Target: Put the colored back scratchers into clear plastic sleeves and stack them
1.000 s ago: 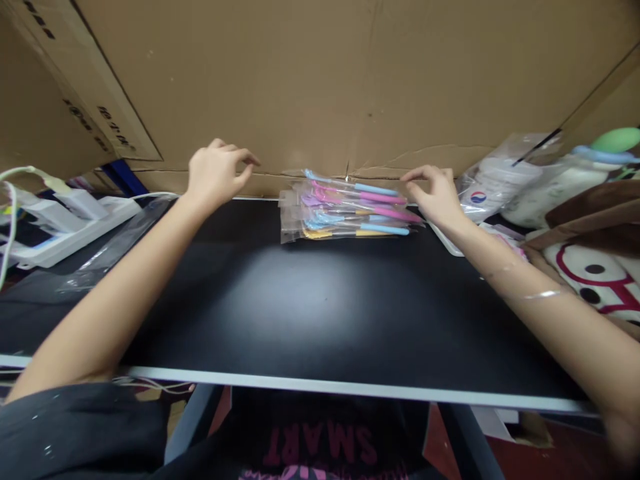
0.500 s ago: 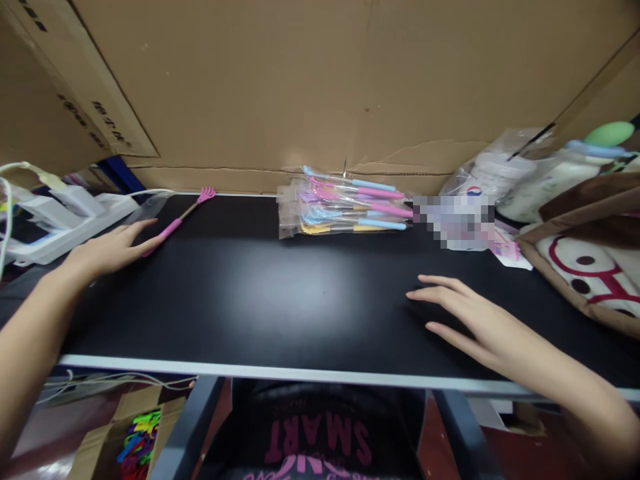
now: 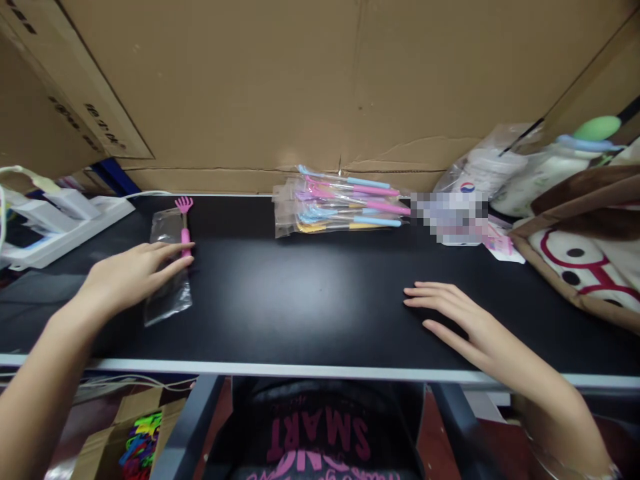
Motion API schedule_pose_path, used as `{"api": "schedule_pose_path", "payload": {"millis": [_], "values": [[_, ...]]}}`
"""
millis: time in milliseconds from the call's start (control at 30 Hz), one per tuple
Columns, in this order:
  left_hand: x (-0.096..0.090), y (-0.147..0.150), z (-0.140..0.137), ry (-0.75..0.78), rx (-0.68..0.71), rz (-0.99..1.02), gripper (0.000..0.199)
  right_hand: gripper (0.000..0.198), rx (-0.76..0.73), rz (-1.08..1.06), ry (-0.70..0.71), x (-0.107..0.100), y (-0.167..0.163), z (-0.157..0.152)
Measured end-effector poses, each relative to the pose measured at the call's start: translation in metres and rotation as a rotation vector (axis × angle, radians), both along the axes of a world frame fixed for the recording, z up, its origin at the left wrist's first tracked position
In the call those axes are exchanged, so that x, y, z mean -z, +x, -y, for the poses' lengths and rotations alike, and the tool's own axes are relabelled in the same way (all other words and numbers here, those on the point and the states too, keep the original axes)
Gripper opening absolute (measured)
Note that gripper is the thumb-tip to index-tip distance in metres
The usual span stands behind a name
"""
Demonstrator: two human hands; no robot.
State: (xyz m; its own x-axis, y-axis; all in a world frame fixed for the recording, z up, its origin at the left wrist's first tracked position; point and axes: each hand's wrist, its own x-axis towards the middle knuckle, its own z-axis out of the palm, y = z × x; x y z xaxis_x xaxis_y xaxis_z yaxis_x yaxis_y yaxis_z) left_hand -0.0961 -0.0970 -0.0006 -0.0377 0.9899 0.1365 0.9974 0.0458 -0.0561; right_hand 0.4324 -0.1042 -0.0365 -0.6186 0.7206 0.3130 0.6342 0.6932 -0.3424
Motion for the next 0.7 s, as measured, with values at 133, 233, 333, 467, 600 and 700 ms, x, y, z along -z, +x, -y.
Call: {"api": "schedule_pose_path", "payload": {"millis": [133, 233, 333, 467, 600, 700], "values": [[-0.003, 0.043, 0.011, -0.123, 0.014, -0.013, 0.058, 0.028, -0.002, -0.011, 0.005, 0.0, 0.0, 0.0], [0.001, 0.073, 0.017, -0.095, 0.165, -0.004, 0.055, 0.028, -0.005, -0.008, 0.009, -0.001, 0.0, -0.001], [0.008, 0.098, 0.019, -0.045, 0.346, -0.002, 0.058, 0.027, -0.007, 0.017, 0.031, -0.005, 0.0, -0.002], [0.012, 0.13, 0.021, -0.015, 0.541, 0.01, 0.058, 0.028, 0.014, 0.112, 0.104, -0.017, -0.006, -0.006], [0.016, 0.151, 0.025, 0.024, 0.73, 0.033, 0.057, 0.031, -0.024, 0.235, 0.207, -0.034, -0.03, -0.01], [0.021, 0.156, 0.027, 0.07, 0.79, 0.028, 0.057, 0.028, -0.11, 0.321, 0.284, -0.044, -0.06, -0.014]]}}
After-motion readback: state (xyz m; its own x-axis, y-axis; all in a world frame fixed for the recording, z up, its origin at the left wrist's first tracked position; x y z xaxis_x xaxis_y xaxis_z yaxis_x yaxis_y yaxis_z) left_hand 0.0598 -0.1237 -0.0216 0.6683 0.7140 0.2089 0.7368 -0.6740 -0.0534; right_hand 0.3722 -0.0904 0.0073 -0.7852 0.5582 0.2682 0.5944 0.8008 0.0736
